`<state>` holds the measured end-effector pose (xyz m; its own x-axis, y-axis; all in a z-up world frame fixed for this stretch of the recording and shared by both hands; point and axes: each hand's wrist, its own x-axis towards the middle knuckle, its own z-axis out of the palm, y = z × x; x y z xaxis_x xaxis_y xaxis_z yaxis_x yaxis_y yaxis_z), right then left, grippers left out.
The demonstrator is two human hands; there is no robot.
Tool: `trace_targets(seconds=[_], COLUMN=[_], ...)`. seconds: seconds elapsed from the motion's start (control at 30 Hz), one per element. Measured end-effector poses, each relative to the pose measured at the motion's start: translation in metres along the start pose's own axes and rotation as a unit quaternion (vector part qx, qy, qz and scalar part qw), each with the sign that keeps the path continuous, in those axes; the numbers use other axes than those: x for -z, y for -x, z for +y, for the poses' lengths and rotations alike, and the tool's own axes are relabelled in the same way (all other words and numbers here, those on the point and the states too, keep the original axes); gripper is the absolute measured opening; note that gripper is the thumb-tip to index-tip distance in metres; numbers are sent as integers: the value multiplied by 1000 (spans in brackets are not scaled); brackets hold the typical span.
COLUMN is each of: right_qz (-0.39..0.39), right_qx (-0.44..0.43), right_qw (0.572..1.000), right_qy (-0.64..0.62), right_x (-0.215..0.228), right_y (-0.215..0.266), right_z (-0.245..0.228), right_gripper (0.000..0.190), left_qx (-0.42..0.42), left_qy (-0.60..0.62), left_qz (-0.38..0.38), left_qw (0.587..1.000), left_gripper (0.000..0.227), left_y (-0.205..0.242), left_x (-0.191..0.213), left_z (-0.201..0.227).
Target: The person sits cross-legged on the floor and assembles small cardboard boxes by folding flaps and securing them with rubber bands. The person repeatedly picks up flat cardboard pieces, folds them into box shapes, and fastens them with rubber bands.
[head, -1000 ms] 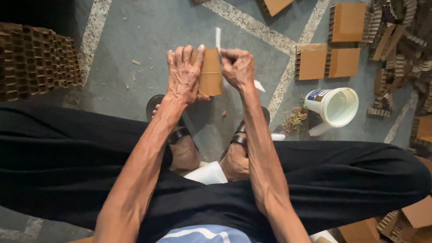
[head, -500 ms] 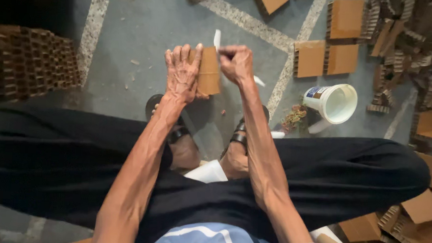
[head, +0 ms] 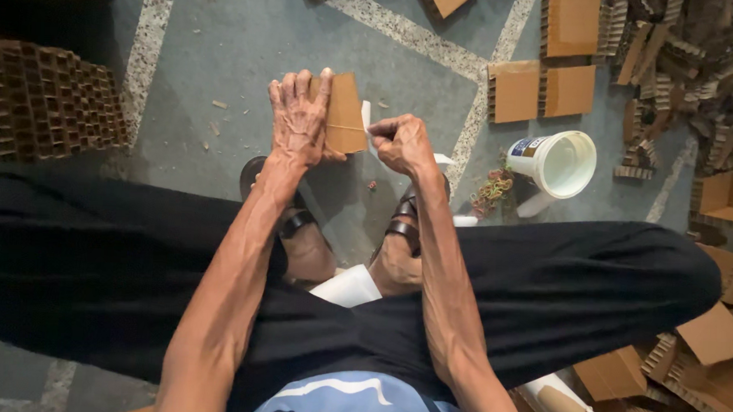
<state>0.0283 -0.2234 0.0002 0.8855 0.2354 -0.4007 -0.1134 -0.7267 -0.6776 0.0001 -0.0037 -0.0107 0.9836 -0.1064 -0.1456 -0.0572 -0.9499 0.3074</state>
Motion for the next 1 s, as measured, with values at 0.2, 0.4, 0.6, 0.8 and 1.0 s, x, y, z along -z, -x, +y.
trace_targets(seconds=[0.2,0.4,0.6,0.8,1.0], right_qz=[133,229,287,308,307], right_qx=[-27,-79,-58,-7,30], right_qw=[982,960,945,945,947], right_qy=[-128,-140,-149,-111,-88], right_x=[-11,-41,-46,-41,-34], right_y=[14,33,35,35,36], right_z=[16,19,11,6,2], right_gripper=[32,30,32,28,24], left_qx=[35,150,237,231,227], left_qy=[56,184,311,495,454], left_qz=[-95,-77,-86,-43,36], left_qw=[993,968,916,836,861], left_gripper=[164,92,80,65,56], left_y=[-8,-8,5,17,20], left_x=[29,21,-10,-17,-23], left_z=[-10,-26,-17,2,19])
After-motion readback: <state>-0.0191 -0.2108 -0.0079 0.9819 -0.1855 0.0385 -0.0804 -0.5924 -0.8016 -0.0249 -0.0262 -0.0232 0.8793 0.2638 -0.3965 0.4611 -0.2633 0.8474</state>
